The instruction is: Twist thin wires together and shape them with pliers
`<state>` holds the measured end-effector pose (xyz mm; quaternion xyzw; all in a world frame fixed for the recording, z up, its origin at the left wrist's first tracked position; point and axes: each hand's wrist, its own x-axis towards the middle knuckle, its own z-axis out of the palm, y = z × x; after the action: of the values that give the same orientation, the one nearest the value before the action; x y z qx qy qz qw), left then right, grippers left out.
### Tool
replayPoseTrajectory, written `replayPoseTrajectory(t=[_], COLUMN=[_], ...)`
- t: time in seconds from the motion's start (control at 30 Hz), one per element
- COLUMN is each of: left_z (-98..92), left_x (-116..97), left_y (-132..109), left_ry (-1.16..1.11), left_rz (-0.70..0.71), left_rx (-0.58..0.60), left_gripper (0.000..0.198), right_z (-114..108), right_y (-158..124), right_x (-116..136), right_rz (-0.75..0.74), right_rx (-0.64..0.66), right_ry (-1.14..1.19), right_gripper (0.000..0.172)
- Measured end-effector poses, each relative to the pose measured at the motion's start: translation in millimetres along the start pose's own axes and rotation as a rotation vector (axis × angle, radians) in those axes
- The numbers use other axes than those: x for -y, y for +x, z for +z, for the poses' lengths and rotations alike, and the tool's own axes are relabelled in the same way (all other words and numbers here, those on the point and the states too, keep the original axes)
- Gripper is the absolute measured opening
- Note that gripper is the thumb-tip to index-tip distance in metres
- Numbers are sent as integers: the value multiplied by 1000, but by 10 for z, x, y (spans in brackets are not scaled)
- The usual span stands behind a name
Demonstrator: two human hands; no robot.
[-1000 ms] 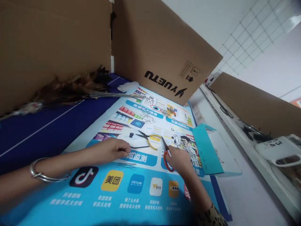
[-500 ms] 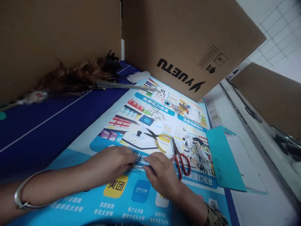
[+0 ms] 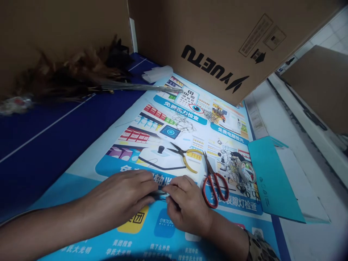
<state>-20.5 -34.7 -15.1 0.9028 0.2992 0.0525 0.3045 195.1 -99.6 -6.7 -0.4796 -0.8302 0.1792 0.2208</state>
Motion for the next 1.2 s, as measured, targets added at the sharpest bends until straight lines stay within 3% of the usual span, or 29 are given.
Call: replayPoseTrajectory(t=[0.2, 0.37, 0.6, 0.87, 1.0, 1.13, 1.2], left_z=[-11, 68, 140, 15, 112, 240, 268], left_x=[-7, -8, 21, 134, 242, 202, 172], left_y=[-15, -15, -19, -67, -238, -419, -466], left_ry=[51, 110, 153, 115, 70, 123, 177], left_rz=[13, 59, 65, 175, 195, 81, 94], left_rx=[35, 26, -108, -264, -207, -137, -107], left_gripper=[14, 21, 25, 36, 42, 49, 51], right_z=[2, 47, 118, 34, -3, 36, 52], right_y=[-18, -18, 32, 31, -92, -223, -247], right_x=[27, 28, -8, -1, 5, 21, 30], right_rz=[16, 6, 32, 71, 73, 19, 7], right_rx=[46, -6, -51, -74, -69, -41, 3], right_ry=[-47, -83, -108, -13, -38, -131, -160], right_gripper=[27, 12, 10, 13, 23, 34, 37])
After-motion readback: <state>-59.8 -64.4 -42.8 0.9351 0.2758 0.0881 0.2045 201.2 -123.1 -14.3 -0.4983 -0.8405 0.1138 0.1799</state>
